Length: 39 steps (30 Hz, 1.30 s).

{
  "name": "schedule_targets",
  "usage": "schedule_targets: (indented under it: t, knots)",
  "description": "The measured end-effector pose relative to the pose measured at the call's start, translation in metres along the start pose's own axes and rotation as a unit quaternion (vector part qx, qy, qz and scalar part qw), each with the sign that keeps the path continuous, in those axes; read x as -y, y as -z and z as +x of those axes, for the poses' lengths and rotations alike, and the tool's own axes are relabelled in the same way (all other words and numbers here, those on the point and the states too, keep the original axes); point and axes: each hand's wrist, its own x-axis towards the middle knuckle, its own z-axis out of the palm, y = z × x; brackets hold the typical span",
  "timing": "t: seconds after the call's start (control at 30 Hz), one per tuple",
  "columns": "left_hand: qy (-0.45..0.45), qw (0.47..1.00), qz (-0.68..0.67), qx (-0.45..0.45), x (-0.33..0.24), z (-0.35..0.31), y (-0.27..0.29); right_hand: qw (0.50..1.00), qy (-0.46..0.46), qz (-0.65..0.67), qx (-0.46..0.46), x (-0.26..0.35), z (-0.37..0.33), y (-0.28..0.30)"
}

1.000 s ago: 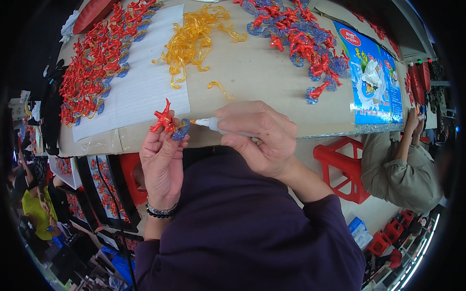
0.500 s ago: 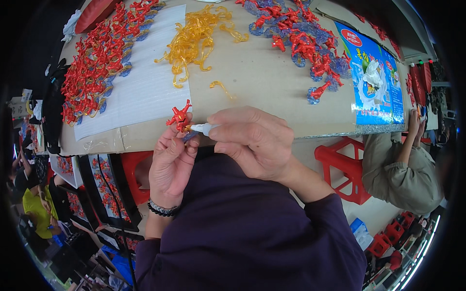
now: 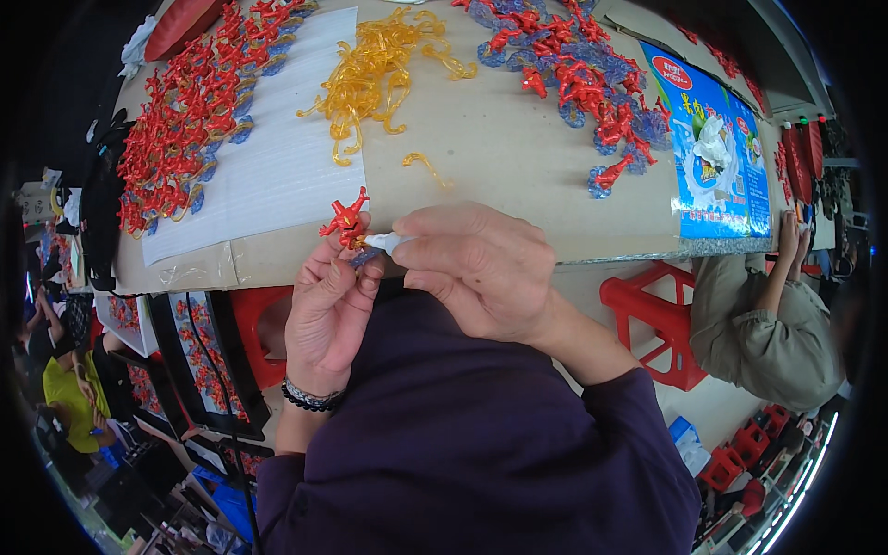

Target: The person applies glue from a bottle onto plastic toy figures and accessories, attaching the pieces onto bases by hand to assemble the figures.

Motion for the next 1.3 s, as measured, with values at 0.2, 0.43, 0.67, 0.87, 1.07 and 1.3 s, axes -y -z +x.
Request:
schedule_targets:
  t: [0.2, 0.43, 0.67, 0.87, 1.07, 1.3]
  knots:
    - [0.010, 0.999, -0.035, -0.019, 0.001, 0.002, 0.001, 0.984, 0.121, -0.113, 0.064, 0.005, 0.003, 0.002]
    - [0.027, 0.998, -0.058, 0.009, 0.001, 0.004, 0.005, 0.993, -0.093, 0.044, -0.050, -0.006, 0.004, 0.017]
    - [0.048, 0.995, -0.086, 0.006, 0.001, 0.004, 0.008, 0.851, -0.401, 0.303, -0.150, -0.024, 0.008, 0.032]
    - [0.035, 0.996, -0.085, 0.012, -0.001, 0.001, 0.011, 0.937, -0.317, 0.123, -0.078, -0.044, 0.003, 0.032]
    - [-0.004, 0.997, -0.081, 0.007, -0.003, -0.001, 0.017, 0.944, -0.091, -0.253, 0.190, -0.031, 0.020, 0.027]
    - [0.000, 0.997, -0.082, -0.009, -0.003, -0.003, 0.018, 0.933, -0.052, -0.263, 0.238, -0.053, 0.014, 0.033]
